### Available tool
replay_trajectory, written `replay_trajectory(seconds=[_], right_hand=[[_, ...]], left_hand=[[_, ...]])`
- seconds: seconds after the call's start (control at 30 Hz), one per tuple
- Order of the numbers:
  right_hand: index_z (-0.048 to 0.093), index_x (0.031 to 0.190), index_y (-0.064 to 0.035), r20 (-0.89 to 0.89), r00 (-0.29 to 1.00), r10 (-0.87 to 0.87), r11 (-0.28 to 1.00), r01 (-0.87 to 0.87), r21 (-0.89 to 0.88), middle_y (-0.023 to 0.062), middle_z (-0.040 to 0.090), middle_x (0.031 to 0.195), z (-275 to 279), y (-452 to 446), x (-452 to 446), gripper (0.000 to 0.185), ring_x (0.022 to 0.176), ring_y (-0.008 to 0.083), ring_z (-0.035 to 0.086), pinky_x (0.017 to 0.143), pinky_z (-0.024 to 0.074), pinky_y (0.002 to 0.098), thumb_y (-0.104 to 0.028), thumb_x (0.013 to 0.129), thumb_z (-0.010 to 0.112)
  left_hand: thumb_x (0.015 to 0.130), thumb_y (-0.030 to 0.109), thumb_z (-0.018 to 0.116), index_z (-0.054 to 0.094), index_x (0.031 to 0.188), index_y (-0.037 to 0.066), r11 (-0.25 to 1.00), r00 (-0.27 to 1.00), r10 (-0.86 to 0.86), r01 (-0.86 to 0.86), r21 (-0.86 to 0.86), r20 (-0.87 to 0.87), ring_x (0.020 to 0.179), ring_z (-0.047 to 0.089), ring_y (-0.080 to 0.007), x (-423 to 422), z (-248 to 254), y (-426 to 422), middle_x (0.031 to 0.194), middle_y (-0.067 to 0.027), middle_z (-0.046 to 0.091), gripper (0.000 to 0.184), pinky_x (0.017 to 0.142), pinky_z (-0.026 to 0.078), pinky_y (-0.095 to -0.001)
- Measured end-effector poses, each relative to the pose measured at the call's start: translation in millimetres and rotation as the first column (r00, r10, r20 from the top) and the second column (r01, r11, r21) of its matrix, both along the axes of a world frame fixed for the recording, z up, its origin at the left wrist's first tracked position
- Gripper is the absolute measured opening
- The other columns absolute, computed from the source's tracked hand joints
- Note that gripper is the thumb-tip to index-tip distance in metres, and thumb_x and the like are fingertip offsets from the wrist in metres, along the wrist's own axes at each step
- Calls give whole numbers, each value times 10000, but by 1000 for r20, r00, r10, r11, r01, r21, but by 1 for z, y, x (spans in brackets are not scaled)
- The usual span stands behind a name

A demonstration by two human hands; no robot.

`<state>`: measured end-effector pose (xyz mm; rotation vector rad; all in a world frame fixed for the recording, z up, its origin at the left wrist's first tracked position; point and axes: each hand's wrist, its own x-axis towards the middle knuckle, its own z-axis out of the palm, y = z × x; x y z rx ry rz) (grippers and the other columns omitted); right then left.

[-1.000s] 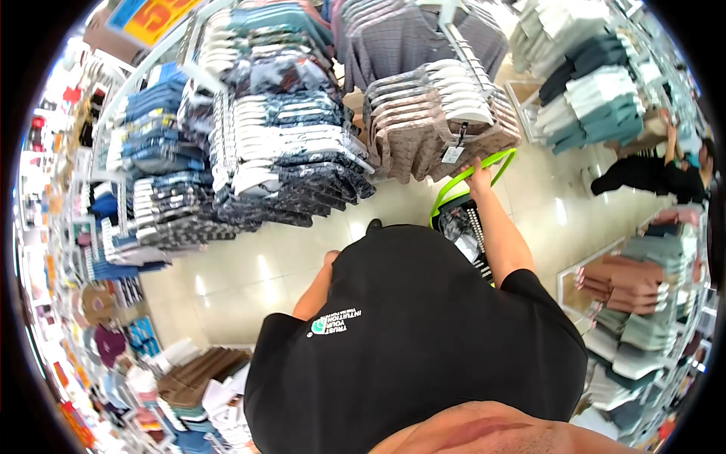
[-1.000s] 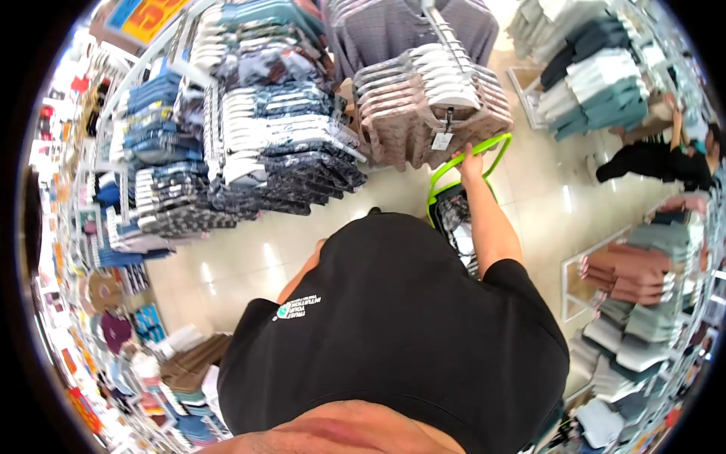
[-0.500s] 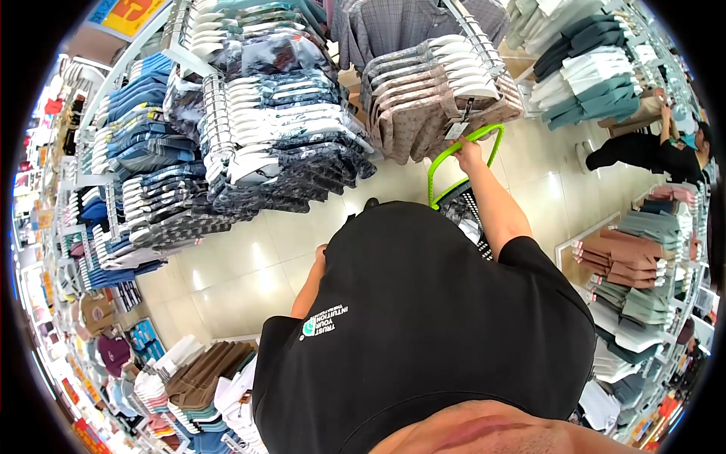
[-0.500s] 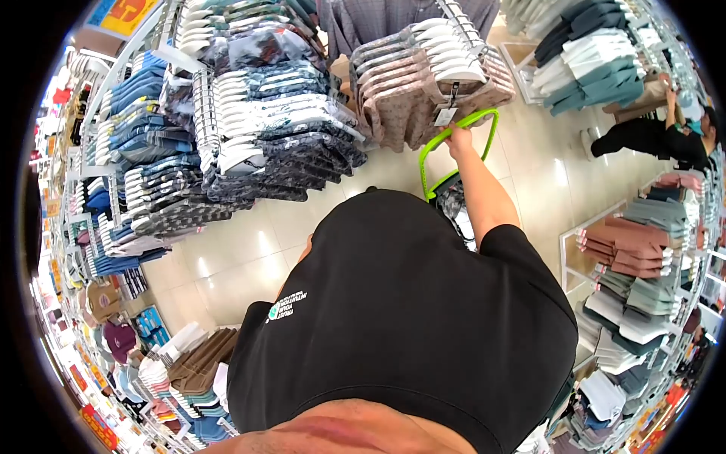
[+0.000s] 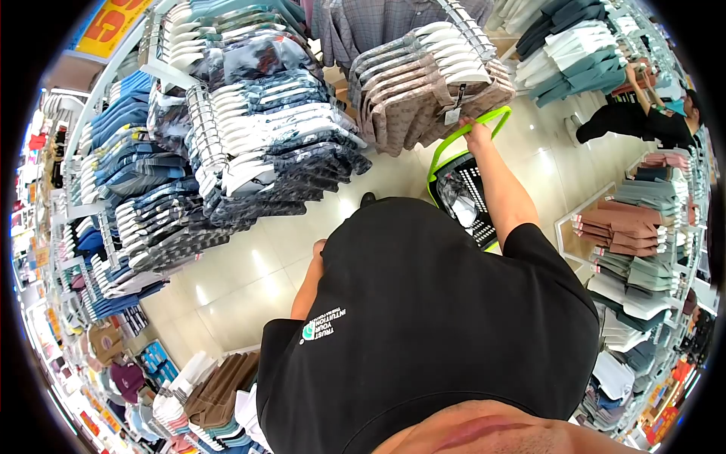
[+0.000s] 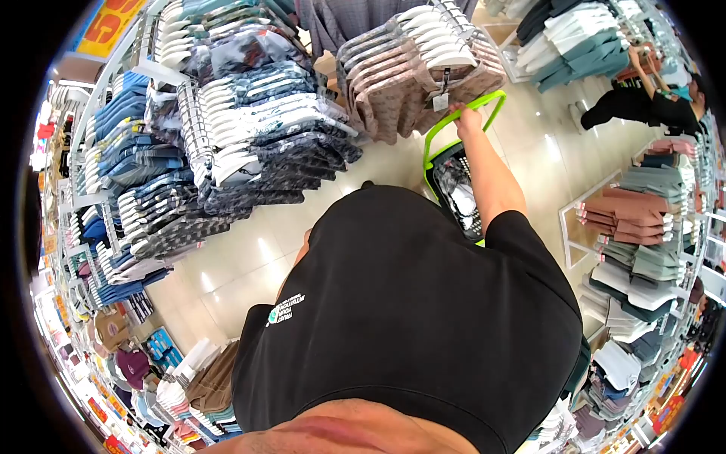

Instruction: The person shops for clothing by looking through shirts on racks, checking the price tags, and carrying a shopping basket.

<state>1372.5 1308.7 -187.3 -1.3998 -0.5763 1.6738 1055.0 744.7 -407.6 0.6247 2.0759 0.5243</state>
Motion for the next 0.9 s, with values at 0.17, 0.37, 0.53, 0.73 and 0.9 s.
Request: replay_trajectory(seconds=[0.17,0.37,0.53,0.73,0.9], right_hand=[[525,1100,-7,-36,998,52,998,-53,-19,128,628,998,11,-9,-2,148,908,278,645,784,542,401,-56,962,502],[521,1133,-41,-21,993,114,992,-115,-55,102,619,1030,8,-9,-13,188,892,253,622,783,532,378,-95,953,536],[526,1138,-66,-68,980,188,978,-193,-74,77,614,1041,3,-15,-16,206,885,220,613,792,515,380,-147,950,555],[531,973,-123,-107,951,291,950,-300,-88,-4,596,877,20,-25,-27,69,772,145,593,794,498,312,-190,957,542],[522,1155,-99,-9,934,357,928,-355,-109,35,621,1011,19,-34,-27,239,944,190,614,873,496,353,-201,943,564]], left_hand=[[761,330,655,724,910,40,998,997,-64,65,19,-38,848,670,-318,-2,-15,2,932,-186,700,334,742,514,-397],[768,332,648,722,909,36,991,988,-125,129,37,-93,849,668,-326,-3,-24,-9,936,-187,699,336,742,515,-402],[775,333,642,721,908,33,980,972,-184,194,55,-147,851,666,-332,-1,-42,-28,940,-188,699,337,742,516,-406],[782,334,635,718,907,30,959,946,-252,272,74,-204,853,665,-340,-1,-52,-35,944,-188,698,339,742,517,-411],[788,335,629,717,906,27,926,913,-319,357,119,-254,854,663,-347,-4,-58,-27,947,-189,698,341,742,518,-416]])
